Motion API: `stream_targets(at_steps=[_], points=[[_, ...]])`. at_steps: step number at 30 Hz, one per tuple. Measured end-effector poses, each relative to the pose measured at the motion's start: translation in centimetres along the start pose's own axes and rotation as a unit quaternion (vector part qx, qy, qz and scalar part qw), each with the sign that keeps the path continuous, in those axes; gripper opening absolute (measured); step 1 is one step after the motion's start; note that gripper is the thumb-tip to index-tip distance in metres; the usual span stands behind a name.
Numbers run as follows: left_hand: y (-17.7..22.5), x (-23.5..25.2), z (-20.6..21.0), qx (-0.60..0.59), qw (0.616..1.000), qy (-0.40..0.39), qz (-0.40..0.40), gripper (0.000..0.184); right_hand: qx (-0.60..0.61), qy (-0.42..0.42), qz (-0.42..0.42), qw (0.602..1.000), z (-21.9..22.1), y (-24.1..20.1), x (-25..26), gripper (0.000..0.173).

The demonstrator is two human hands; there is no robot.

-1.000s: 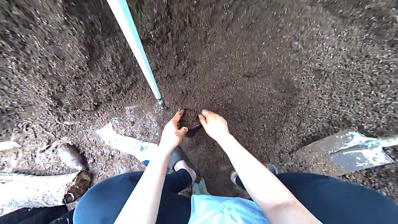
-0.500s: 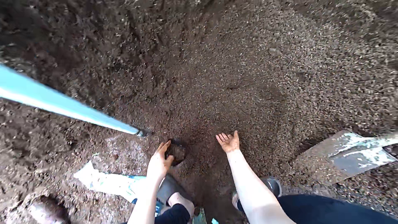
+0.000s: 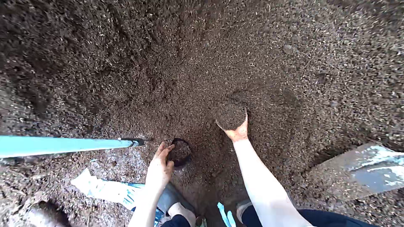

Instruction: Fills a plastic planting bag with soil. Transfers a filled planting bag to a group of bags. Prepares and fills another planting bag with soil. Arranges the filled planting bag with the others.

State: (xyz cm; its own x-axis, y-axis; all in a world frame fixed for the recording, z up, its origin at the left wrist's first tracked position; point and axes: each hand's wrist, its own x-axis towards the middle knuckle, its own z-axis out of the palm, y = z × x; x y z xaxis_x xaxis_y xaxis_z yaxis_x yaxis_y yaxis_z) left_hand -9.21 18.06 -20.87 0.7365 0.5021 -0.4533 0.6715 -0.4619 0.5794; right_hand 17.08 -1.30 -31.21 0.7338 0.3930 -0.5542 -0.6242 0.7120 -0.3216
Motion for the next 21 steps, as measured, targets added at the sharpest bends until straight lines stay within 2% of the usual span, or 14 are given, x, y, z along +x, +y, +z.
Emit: stream_targets(at_steps=[3,8,10,12,13,14,15,17,18,21], points=[[1.2,0.0,-0.4,0.032,0.996,-0.061,-0.054,0.06,-0.013,-0.038,0.083,0.996,1.9,1.9,-4.1,0.077],[1.9,-0.1,0.0,-0.013,0.997,-0.063,-0.036,0.066,-0.077,-0.129,0.209,0.966,4.5,7.3,-8.9,0.079],[1.5,-0.3,0.2,-0.051,0.997,-0.055,-0.035,0.067,-0.149,-0.138,0.22,0.954,5.4,8.6,-10.3,0.068],[1.1,-0.7,0.3,-0.07,0.995,-0.05,-0.045,0.065,-0.283,-0.112,0.187,0.934,6.9,9.4,-11.6,0.048],[0.9,-1.0,0.4,-0.076,0.995,-0.047,-0.05,0.063,-0.369,-0.101,0.154,0.911,7.7,9.8,-12.3,0.039],[0.6,-1.2,0.5,-0.083,0.994,-0.042,-0.051,0.062,-0.468,-0.116,0.121,0.868,8.4,10.2,-13.0,0.035],[0.1,-1.4,0.6,-0.092,0.994,-0.037,-0.049,0.063,-0.574,-0.155,0.084,0.799,9.0,10.6,-13.5,0.037],[-0.9,-1.7,0.8,-0.111,0.993,-0.026,-0.043,0.067,-0.754,-0.213,0.013,0.622,10.3,11.2,-14.4,0.033],[-1.4,-1.8,0.8,-0.118,0.992,-0.021,-0.04,0.07,-0.796,-0.215,-0.017,0.566,10.9,11.1,-14.8,0.03],[-2.9,-2.0,0.6,-0.134,0.99,-0.011,-0.039,0.073,-0.848,-0.138,-0.099,0.502,11.5,9.6,-14.4,0.029]])
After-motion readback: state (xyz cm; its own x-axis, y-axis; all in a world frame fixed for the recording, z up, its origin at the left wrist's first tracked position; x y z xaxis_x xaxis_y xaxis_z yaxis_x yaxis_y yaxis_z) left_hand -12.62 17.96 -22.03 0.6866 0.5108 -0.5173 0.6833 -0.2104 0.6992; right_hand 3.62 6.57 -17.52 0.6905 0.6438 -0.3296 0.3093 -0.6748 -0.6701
